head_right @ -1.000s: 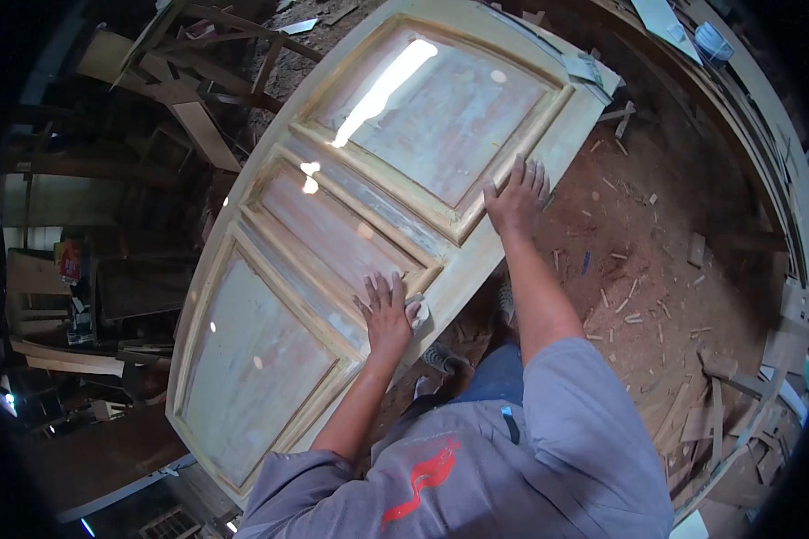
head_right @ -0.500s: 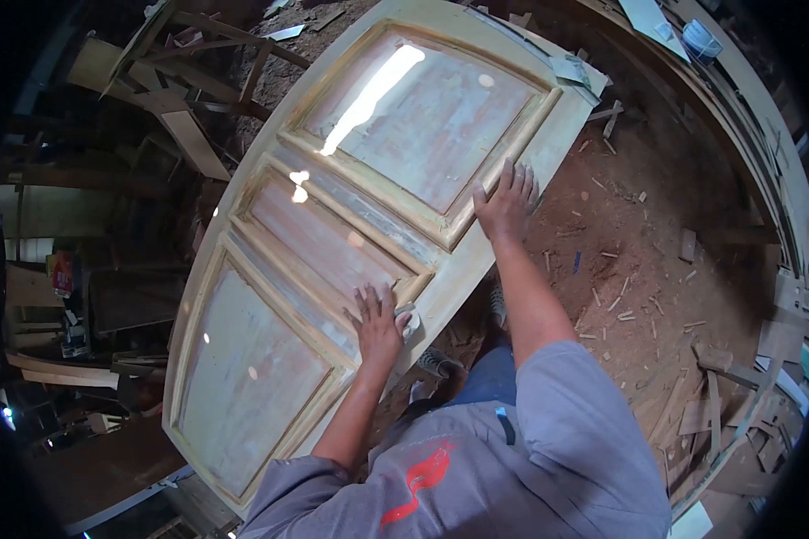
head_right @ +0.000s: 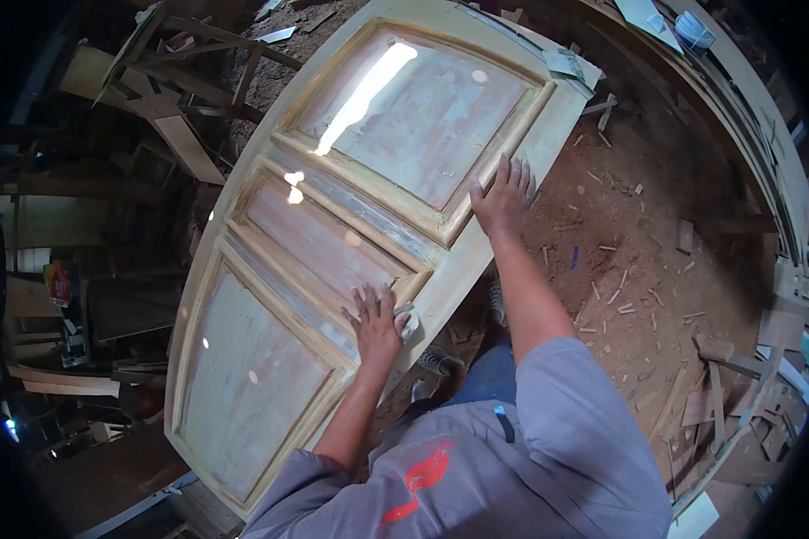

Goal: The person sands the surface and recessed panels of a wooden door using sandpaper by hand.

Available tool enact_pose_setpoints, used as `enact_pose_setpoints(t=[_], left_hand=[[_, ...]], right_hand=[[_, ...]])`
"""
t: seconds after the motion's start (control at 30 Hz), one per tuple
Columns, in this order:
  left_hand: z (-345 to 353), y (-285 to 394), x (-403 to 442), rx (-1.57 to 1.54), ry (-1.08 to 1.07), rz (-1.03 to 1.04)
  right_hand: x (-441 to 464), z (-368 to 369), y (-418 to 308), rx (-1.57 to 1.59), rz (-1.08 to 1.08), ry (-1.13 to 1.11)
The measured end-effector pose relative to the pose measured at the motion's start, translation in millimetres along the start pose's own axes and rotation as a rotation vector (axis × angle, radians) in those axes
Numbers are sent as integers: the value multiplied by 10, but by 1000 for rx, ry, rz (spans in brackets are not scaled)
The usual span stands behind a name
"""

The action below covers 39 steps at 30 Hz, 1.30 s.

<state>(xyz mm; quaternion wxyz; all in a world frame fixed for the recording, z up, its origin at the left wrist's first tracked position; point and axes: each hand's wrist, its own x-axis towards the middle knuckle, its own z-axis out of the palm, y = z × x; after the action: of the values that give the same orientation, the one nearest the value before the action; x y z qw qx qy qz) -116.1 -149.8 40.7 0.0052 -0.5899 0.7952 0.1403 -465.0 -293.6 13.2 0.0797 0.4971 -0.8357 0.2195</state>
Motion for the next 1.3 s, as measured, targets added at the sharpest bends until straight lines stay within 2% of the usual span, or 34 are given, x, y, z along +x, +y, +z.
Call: enact_pose_setpoints(t=[0.07, 0.2, 0.3, 0.43, 0.47, 0.57, 0.7, 0.83, 0.87, 1.0, 1.1, 1.2, 1.3], left_hand=[[-67, -169, -198, -61, -57, -30], [-40, -464, -534, 129, -33, -27], [-42, -336, -285, 46, -88, -15], [-11, 99, 245, 52, 27, 91], [-34, 141, 268, -29, 20, 71], [-119, -28, 30, -65, -80, 9], [-175, -234, -317, 157, -139, -55], [-68, -77, 79, 24, -74, 47], [-54, 32, 206, 43, -1, 104], [32, 304, 535, 71, 61, 138], [16, 176, 340, -2, 37, 100], [-53, 36, 70, 43, -90, -20], [-26, 18, 147, -11, -80, 20]], right_hand=[[-7, -2, -13, 2, 3, 3], [-2, -3, -17, 5, 21, -5], [-6, 31, -16, -12, 5, 7], [20, -4, -15, 5, 10, -3], [21, 0, -18, 8, 5, 7], [-8, -1, -27, 7, 14, -14], [1, -3, 6, 17, 16, -20], [3, -15, -35, 8, 36, -36], [7, -8, -24, -11, 30, -34], [-19, -36, -52, 8, 36, -36], [29, -20, -38, 10, 32, -23], [4, 5, -14, -3, 29, -5], [-18, -25, -44, -5, 20, -22]])
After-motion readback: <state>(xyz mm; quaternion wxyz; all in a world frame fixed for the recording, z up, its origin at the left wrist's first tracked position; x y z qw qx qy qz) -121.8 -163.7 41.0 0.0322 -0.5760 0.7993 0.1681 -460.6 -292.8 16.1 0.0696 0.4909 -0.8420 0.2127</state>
